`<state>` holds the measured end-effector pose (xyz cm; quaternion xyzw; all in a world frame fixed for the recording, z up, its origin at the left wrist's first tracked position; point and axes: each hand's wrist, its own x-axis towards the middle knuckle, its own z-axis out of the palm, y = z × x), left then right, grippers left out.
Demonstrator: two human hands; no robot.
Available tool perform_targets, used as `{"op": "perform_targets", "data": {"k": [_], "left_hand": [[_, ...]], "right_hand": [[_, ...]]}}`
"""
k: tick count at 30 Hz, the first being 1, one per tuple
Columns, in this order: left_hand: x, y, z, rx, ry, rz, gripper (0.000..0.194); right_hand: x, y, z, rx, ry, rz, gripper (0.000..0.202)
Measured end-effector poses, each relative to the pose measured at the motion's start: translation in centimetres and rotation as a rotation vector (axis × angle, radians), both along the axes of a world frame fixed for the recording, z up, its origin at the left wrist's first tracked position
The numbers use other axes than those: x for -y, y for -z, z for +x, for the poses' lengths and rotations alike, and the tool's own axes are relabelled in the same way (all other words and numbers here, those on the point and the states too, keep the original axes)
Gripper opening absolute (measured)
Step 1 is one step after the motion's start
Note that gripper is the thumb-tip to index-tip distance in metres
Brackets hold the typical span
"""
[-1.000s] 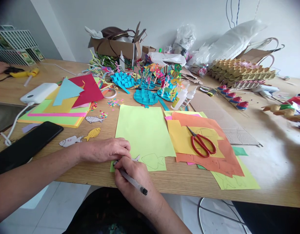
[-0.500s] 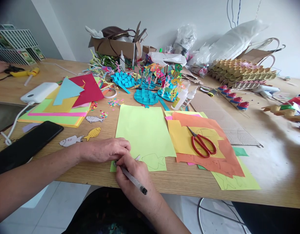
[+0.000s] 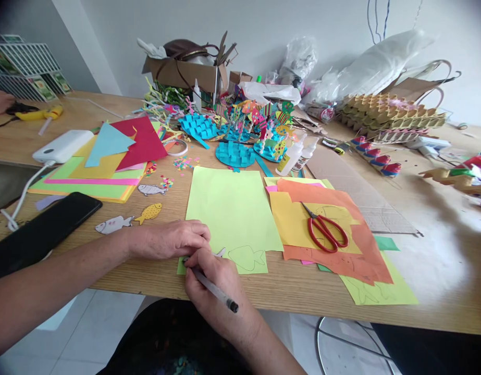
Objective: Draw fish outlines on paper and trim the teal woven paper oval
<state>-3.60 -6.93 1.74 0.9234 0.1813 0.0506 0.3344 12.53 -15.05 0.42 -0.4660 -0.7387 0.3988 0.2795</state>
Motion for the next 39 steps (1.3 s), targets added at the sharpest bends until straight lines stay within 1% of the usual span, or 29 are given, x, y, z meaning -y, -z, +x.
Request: {"op": "perform_targets", "data": {"k": [4, 12, 21, 28, 39], "left_hand": [[-0.01, 0.14, -0.01, -0.007, 0.001, 0.013, 0.017], [0.09, -0.12, 0.04, -0.018, 0.008, 0.031, 0.017], [0.04, -0.14, 0.03, -0.033, 0.020, 0.038, 0.012], [0.07, -0.23, 0.03, -0.041, 0.019, 0.044, 0.014], [0.06, 0.11, -0.15, -0.036, 0.022, 0.054, 0.016]], "right_hand": [[0.02, -0.11, -0.02, -0.003, 0.001, 0.009, 0.010], [-0.03, -0.08, 0.07, -0.033, -0.028, 0.034, 0.010], [0.10, 0.01, 0.04, -0.019, -0.011, 0.021, 0.010], [0.18, -0.13, 0.14, -0.025, -0.016, 0.008, 0.010], [0.24, -0.16, 0.19, -0.018, -0.026, -0.007, 0.010]]}}
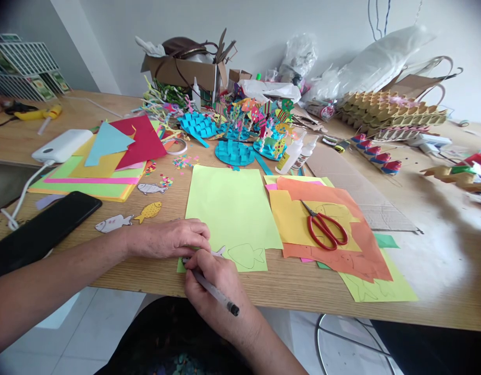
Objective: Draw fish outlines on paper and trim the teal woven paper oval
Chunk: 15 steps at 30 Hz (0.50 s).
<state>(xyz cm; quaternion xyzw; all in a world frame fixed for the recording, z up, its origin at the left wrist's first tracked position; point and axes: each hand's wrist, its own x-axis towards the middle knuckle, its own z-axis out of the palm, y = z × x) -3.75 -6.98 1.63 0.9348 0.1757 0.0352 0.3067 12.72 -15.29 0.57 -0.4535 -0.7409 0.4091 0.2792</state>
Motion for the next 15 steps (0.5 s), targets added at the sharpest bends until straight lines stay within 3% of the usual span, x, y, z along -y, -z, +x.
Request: {"op": "perform_targets", "data": {"k": [15], "left_hand": [[0.2, -0.2, 0.0, 0.002, -0.003, 0.002, 0.017]], "right_hand": [[0.3, -0.3, 1.6, 0.059, 0.033, -0.024, 0.010]]}}
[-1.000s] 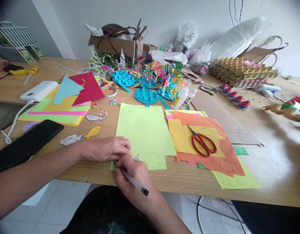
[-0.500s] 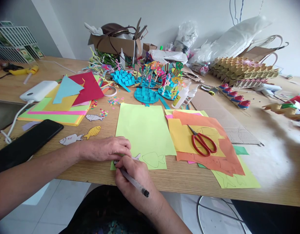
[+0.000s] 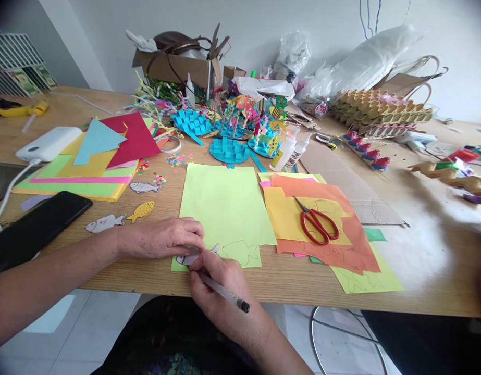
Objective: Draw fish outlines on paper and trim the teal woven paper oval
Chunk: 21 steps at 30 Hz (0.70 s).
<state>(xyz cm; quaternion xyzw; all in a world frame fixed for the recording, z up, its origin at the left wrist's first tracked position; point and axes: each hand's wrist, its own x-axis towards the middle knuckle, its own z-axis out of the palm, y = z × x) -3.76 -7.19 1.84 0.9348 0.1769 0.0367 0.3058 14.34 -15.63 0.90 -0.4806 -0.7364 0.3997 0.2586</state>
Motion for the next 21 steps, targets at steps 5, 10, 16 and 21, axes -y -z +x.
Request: {"op": "perform_targets", "data": {"k": [5, 10, 16, 21], "left_hand": [[0.1, -0.1, 0.1, -0.015, -0.012, 0.020, 0.019], [0.1, 0.2, 0.1, 0.006, 0.004, 0.067, 0.019], [0.5, -0.5, 0.6, -0.053, 0.005, 0.137, 0.020], [1.4, -0.5, 1.3, -0.061, -0.024, 0.167, 0.020]], "right_hand": [[0.0, -0.4, 0.6, 0.020, 0.011, -0.046, 0.010], [0.0, -0.8, 1.2, 0.018, 0.032, -0.060, 0.009], [0.0, -0.7, 1.2, 0.006, 0.034, -0.072, 0.009], [0.0, -0.5, 1.3, 0.017, 0.017, -0.063, 0.011]]}}
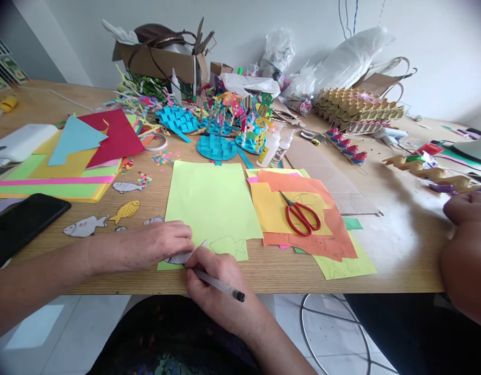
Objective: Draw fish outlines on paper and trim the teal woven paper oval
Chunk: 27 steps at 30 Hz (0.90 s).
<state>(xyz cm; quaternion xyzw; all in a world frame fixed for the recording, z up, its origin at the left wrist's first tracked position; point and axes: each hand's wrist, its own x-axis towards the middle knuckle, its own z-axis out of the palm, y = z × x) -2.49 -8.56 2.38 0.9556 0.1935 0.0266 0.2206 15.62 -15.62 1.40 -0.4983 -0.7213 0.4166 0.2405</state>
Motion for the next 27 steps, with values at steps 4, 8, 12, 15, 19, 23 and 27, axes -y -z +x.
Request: {"op": "perform_targets", "data": {"k": [4, 8, 12, 15, 19, 23, 27], "left_hand": [[0.24, 0.00, 0.17, -0.058, -0.046, -0.152, 0.023], [0.28, -0.37, 0.23, -0.086, -0.085, -0.191, 0.020], [0.45, -0.13, 0.20, -0.051, -0.106, -0.215, 0.015], [0.55, 0.25, 0.16, -0.023, -0.107, -0.205, 0.014], [0.65, 0.27, 0.24, -0.036, -0.122, -0.212, 0.015], [0.86, -0.13, 0.36, -0.061, -0.141, -0.223, 0.016], [1.06, -0.42, 0.45, -0.053, -0.159, -0.224, 0.016]], "right_hand": [[0.07, -0.13, 0.18, -0.024, -0.011, 0.002, 0.012], [0.11, -0.29, 0.36, -0.062, -0.005, -0.022, 0.010], [0.08, -0.04, 0.27, -0.054, -0.021, -0.011, 0.011], [0.05, 0.21, 0.06, -0.044, -0.039, 0.006, 0.013], [0.02, 0.32, -0.13, -0.034, -0.044, 0.008, 0.013], [0.04, 0.22, -0.13, -0.038, -0.041, 0.006, 0.013], [-0.01, -0.04, 0.00, -0.022, -0.021, -0.004, 0.012]]}}
